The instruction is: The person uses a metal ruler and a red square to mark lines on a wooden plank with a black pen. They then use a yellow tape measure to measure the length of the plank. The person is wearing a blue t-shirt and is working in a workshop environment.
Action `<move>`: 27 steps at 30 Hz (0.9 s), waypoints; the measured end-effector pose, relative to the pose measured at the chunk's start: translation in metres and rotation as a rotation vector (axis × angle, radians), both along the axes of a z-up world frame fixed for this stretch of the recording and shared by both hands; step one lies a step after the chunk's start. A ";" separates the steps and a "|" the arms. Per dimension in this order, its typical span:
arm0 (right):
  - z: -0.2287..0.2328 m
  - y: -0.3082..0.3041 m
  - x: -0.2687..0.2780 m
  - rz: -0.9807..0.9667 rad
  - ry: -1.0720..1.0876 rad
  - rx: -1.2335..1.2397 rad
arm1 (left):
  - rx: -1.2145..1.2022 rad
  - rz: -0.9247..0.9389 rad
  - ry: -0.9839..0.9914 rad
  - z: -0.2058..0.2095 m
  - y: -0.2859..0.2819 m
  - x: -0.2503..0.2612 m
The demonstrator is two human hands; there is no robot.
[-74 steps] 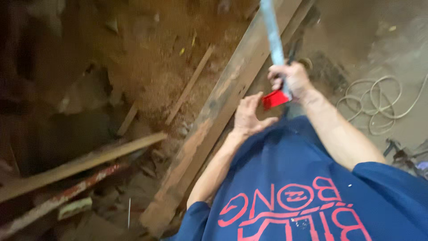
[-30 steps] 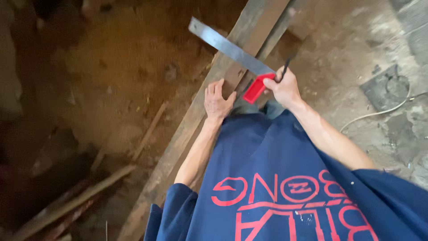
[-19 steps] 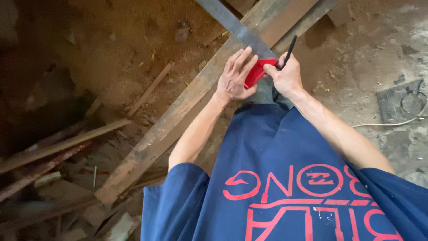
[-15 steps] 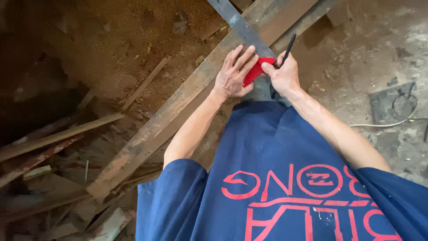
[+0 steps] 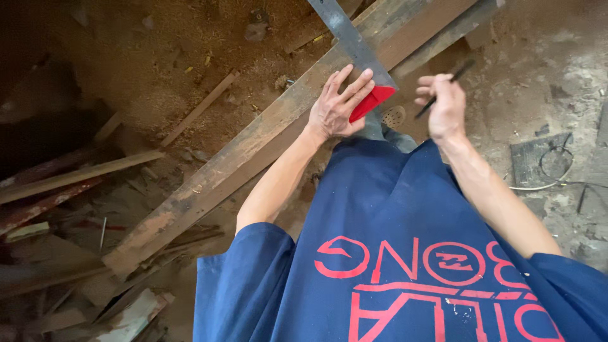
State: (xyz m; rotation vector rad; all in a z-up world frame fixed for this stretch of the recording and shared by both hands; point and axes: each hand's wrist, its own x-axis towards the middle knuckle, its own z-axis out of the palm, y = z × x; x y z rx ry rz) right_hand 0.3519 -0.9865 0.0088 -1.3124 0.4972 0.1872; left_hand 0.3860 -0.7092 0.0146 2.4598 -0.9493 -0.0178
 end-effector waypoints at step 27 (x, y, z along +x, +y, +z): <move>0.018 0.005 -0.011 0.206 0.094 -0.586 | 0.029 0.008 -0.149 -0.010 -0.024 0.003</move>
